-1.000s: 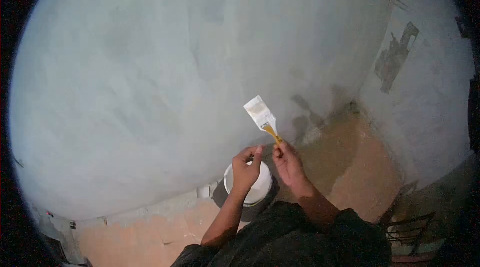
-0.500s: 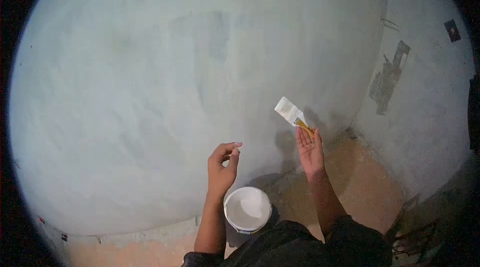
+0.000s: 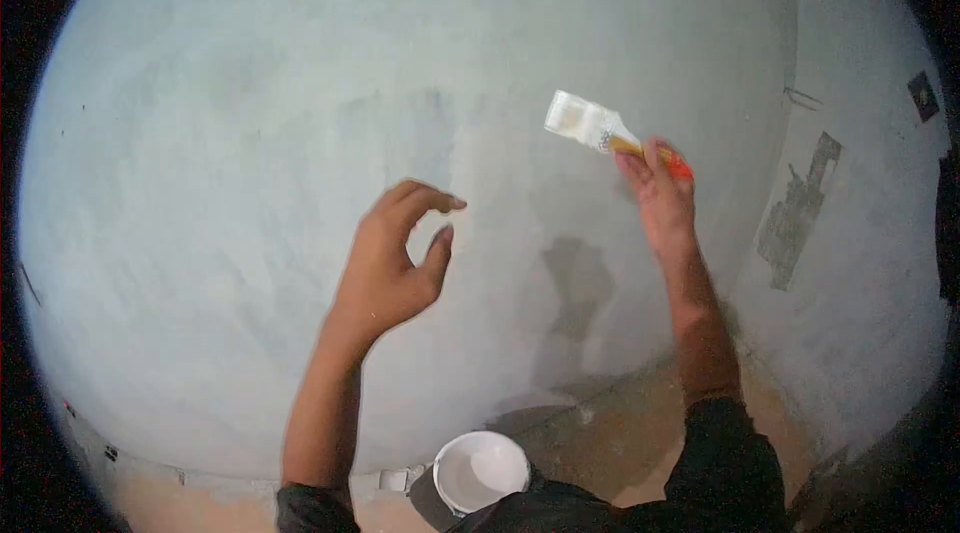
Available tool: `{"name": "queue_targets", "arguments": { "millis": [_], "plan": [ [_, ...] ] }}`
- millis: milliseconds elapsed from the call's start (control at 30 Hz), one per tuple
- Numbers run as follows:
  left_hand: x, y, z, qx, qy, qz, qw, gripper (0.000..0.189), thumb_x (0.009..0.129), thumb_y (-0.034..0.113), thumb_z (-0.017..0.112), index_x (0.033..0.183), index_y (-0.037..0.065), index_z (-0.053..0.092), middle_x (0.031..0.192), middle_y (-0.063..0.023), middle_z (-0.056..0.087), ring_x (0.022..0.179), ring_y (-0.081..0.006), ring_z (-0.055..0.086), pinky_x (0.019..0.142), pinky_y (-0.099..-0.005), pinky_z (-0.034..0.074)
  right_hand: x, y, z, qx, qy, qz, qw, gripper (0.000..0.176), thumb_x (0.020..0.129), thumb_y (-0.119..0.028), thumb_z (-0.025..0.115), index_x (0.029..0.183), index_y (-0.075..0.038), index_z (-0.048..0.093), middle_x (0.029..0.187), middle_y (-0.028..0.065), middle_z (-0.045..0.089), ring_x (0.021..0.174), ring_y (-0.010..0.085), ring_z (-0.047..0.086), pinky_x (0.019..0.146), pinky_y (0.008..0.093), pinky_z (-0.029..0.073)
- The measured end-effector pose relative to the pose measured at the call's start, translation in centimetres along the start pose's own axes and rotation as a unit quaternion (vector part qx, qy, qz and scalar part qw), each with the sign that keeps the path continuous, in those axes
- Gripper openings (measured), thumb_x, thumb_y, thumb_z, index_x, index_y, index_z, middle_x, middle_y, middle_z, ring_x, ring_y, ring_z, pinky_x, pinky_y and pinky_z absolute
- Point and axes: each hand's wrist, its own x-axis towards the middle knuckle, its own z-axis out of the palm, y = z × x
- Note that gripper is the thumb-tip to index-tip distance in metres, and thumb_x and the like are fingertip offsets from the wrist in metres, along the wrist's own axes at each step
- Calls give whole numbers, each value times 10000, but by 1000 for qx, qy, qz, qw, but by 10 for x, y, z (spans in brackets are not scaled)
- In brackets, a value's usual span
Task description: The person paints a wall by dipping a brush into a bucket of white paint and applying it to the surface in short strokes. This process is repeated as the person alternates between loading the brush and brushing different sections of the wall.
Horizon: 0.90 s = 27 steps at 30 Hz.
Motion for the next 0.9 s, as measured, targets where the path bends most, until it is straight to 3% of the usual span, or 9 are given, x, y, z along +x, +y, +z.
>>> {"name": "queue_targets", "arguments": {
  "millis": [100, 200, 300, 367, 533, 600, 633, 800, 900],
  "plan": [
    [3, -4, -6, 77, -20, 31, 996, 228, 805, -37, 609, 1019, 30, 648, 1055, -120, 631, 989, -269, 606, 818, -371, 491, 32, -8, 34, -234, -56, -149, 959, 262, 934, -145, 636, 1131, 22, 593, 1047, 138, 661, 935, 228, 679, 899, 360, 570],
    [9, -8, -9, 117, -29, 39, 992, 215, 814, -24, 620, 1019, 34, 655, 1084, -118, 628, 1003, -276, 605, 840, -397, 507, 73, -18, 68, -514, -149, -352, 768, 199, 911, -158, 666, 1063, -32, 685, 1037, 96, 706, 949, 145, 678, 858, 315, 566],
    [20, -17, 6, 128, -76, 35, 988, 198, 823, -8, 629, 1011, 44, 662, 1104, -105, 626, 1021, -273, 607, 848, -394, 512, 129, -1, 81, -520, -223, -454, 688, 200, 898, -138, 674, 1084, -69, 692, 1036, 80, 717, 938, 159, 688, 835, 315, 560],
    [27, -26, 30, 134, -74, 43, 987, 194, 823, -7, 628, 1007, 44, 663, 1104, -101, 627, 1020, -272, 607, 851, -395, 513, 158, 16, 77, -523, -265, -556, 589, 214, 896, -114, 658, 1102, -59, 678, 1076, 69, 706, 940, 210, 683, 812, 323, 560],
    [49, -37, 96, 128, -94, 49, 986, 188, 824, -4, 618, 997, 49, 668, 1104, -91, 625, 1032, -266, 605, 873, -400, 512, 195, 51, 35, -599, -311, -486, 556, 223, 892, -111, 644, 1104, -51, 676, 1059, 111, 701, 891, 275, 684, 798, 344, 550],
    [60, -38, 112, 108, -75, 49, 990, 182, 781, 8, 596, 944, -10, 675, 1046, -144, 638, 992, -319, 611, 870, -381, 496, 208, 60, 21, -537, -342, -475, 607, 176, 874, -92, 645, 1028, -10, 671, 940, 147, 680, 807, 303, 653, 756, 379, 529],
    [66, -37, 115, 105, -75, 40, 991, 183, 781, 6, 594, 944, -10, 675, 1046, -142, 637, 992, -317, 611, 869, -382, 495, 216, 62, 16, -565, -353, -448, 596, 232, 889, -122, 646, 1098, -22, 666, 1059, 138, 692, 911, 276, 674, 818, 354, 540],
    [112, -28, 92, 102, -57, 28, 993, 189, 786, 4, 580, 944, 1, 682, 1049, -132, 639, 983, -295, 616, 845, -365, 498, 223, 37, 17, -537, -432, -445, 572, 183, 896, -114, 633, 1036, -5, 674, 1042, 133, 697, 909, 277, 675, 821, 371, 536],
    [136, -26, 66, 117, -55, 28, 991, 186, 811, 10, 593, 974, 36, 678, 1093, -104, 633, 1014, -275, 609, 853, -376, 505, 219, 10, 45, -580, -498, -299, 571, 187, 878, -99, 647, 1046, -28, 688, 996, 123, 707, 853, 257, 672, 795, 346, 530]
  ]
}}
